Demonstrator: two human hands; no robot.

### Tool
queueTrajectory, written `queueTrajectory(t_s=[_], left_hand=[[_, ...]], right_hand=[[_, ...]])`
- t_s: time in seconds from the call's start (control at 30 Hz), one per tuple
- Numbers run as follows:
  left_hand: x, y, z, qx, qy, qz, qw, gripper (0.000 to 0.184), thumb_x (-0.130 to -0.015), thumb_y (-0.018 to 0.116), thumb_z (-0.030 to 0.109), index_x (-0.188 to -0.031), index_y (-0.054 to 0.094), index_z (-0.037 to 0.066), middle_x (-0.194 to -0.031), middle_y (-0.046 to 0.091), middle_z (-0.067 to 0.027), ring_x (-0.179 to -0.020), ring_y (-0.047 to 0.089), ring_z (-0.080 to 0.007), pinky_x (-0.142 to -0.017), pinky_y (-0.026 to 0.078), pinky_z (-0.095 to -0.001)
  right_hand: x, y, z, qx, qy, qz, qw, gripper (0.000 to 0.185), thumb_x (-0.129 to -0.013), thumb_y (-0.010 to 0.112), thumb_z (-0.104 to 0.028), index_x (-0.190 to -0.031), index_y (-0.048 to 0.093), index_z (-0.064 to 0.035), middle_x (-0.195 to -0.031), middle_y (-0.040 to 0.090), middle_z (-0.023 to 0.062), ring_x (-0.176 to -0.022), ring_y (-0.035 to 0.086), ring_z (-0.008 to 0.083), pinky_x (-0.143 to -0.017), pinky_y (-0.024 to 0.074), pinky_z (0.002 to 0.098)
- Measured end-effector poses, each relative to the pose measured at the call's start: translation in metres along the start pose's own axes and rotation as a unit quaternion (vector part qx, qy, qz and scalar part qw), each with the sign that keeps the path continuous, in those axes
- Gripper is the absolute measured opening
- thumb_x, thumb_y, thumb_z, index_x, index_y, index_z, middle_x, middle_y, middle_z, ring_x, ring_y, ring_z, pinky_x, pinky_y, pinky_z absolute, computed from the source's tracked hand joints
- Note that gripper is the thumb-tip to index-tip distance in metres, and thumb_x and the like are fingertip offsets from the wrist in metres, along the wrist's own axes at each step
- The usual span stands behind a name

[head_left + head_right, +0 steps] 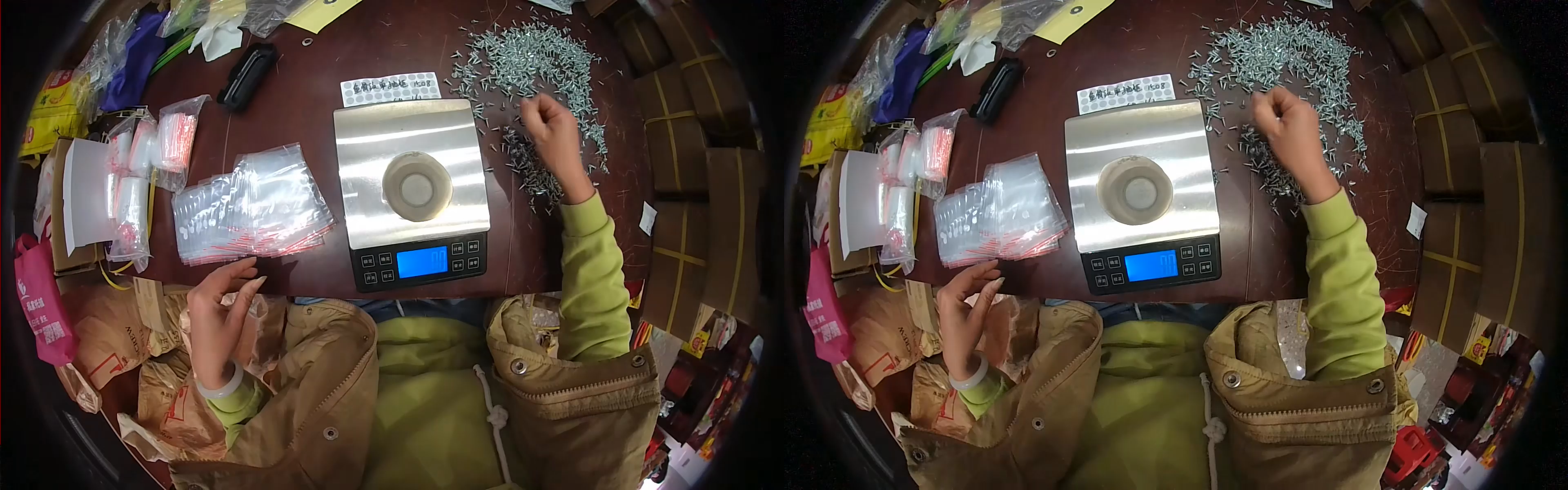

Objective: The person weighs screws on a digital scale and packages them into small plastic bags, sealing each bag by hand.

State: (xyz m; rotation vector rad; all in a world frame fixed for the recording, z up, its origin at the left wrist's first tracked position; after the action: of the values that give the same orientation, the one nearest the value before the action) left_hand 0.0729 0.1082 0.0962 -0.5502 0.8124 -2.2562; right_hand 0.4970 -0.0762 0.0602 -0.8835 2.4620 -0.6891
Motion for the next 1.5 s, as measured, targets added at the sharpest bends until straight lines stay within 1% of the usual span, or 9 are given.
queueTrajectory(t_s=[0.13,0.27,0.37,0.7,0.87,1.0,1.13,1.33,1.5], left_hand=[[-0.003,0.006,0.006,0.008,0.010,-0.001,1.000,0.026,-0.081,0.068,0.001,-0.106,0.065,-0.003,-0.090,0.069,-0.0139,-0.074,0.066,-0.0166,-0.067,0.050,-0.0277],[-0.005,0.015,0.017,0.018,0.024,-0.012,0.999,0.024,-0.081,0.067,0.001,-0.105,0.065,-0.003,-0.089,0.068,-0.0138,-0.073,0.066,-0.0163,-0.066,0.050,-0.0270],[-0.005,0.021,0.025,0.032,0.037,-0.018,0.999,0.023,-0.081,0.067,0.001,-0.104,0.065,-0.005,-0.089,0.068,-0.0142,-0.074,0.066,-0.0168,-0.066,0.051,-0.0270],[-0.009,0.027,0.019,0.037,0.060,-0.023,0.997,0.021,-0.083,0.063,-0.003,-0.104,0.064,-0.006,-0.098,0.067,-0.0144,-0.085,0.065,-0.0165,-0.074,0.051,-0.0264],[-0.019,0.057,0.012,0.198,0.045,-0.011,0.979,0.030,-0.084,0.061,-0.003,-0.114,0.060,-0.006,-0.105,0.067,-0.0161,-0.095,0.065,-0.0197,-0.083,0.051,-0.0290],[-0.023,0.091,0.037,0.206,0.088,-0.051,0.973,0.050,-0.089,0.058,0.004,-0.135,0.041,-0.003,-0.131,0.052,-0.0220,-0.120,0.052,-0.0270,-0.100,0.040,-0.0362],[-0.019,0.097,0.047,0.222,0.110,-0.075,0.966,0.052,-0.090,0.056,0.002,-0.138,0.036,-0.005,-0.133,0.049,-0.0240,-0.124,0.049,-0.0292,-0.103,0.038,-0.0374],[-0.016,0.079,0.033,0.227,0.068,-0.050,0.970,0.053,-0.089,0.054,-0.002,-0.138,0.035,-0.006,-0.135,0.047,-0.0234,-0.126,0.046,-0.0273,-0.105,0.036,-0.0362],[-0.014,0.082,0.040,0.234,0.084,-0.062,0.967,0.071,-0.084,0.061,-0.002,-0.144,0.023,-0.005,-0.141,0.039,-0.0249,-0.131,0.040,-0.0282,-0.108,0.032,-0.0362]], right_hand=[[0.006,0.013,-0.048,-0.091,-0.002,-0.081,0.993,0.027,-0.091,0.059,-0.015,-0.069,0.052,-0.0007,-0.058,0.043,-0.0051,-0.058,0.037,0.0030,-0.050,0.0328,0.0217],[0.037,0.056,-0.115,-0.048,-0.094,-0.158,0.982,0.020,-0.089,0.060,-0.009,-0.073,0.051,-0.0012,-0.061,0.050,-0.0003,-0.058,0.046,0.0063,-0.053,0.0393,0.0238],[0.053,0.075,-0.151,0.020,-0.203,-0.154,0.967,0.015,-0.084,0.065,-0.009,-0.076,0.056,0.0007,-0.072,0.057,0.0129,-0.063,0.059,0.0199,-0.054,0.0461,0.0303],[0.045,0.016,-0.127,0.030,-0.153,-0.149,0.976,0.022,-0.080,0.069,-0.010,-0.101,0.066,-0.0047,-0.100,0.066,0.0118,-0.079,0.064,0.0281,-0.066,0.0516,0.0335],[0.085,0.015,-0.088,0.233,-0.106,-0.155,0.954,0.027,-0.077,0.058,-0.001,-0.103,0.061,-0.0048,-0.087,0.060,0.0149,-0.079,0.061,0.0341,-0.066,0.0505,0.0404],[0.111,0.026,-0.097,0.199,-0.075,-0.166,0.963,0.034,-0.076,0.056,0.003,-0.111,0.059,0.0018,-0.082,0.055,0.0169,-0.072,0.058,0.0350,-0.064,0.0472,0.0411],[0.113,0.032,-0.099,0.184,-0.111,-0.156,0.964,0.040,-0.076,0.057,0.003,-0.116,0.056,0.0047,-0.079,0.052,0.0170,-0.069,0.055,0.0346,-0.062,0.0459,0.0396],[0.105,0.053,-0.096,0.222,-0.177,-0.206,0.937,0.047,-0.078,0.060,-0.006,-0.124,0.052,0.0011,-0.114,0.054,0.0154,-0.108,0.050,0.0325,-0.088,0.0410,0.0438],[0.079,0.076,-0.073,0.355,-0.220,-0.161,0.894,0.061,-0.087,0.053,-0.023,-0.141,0.032,-0.0021,-0.149,0.027,0.0148,-0.140,0.022,0.0313,-0.108,0.0204,0.0511]])
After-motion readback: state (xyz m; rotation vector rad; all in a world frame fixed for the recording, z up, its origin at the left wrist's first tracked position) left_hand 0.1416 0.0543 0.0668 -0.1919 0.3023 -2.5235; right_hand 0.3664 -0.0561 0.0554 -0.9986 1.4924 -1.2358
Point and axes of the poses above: each hand's wrist, its own x-axis away from the middle knuckle, its own y-axis out of the palm, z = x × y, the point moved 8 cm from there along -x, towards the middle knuckle
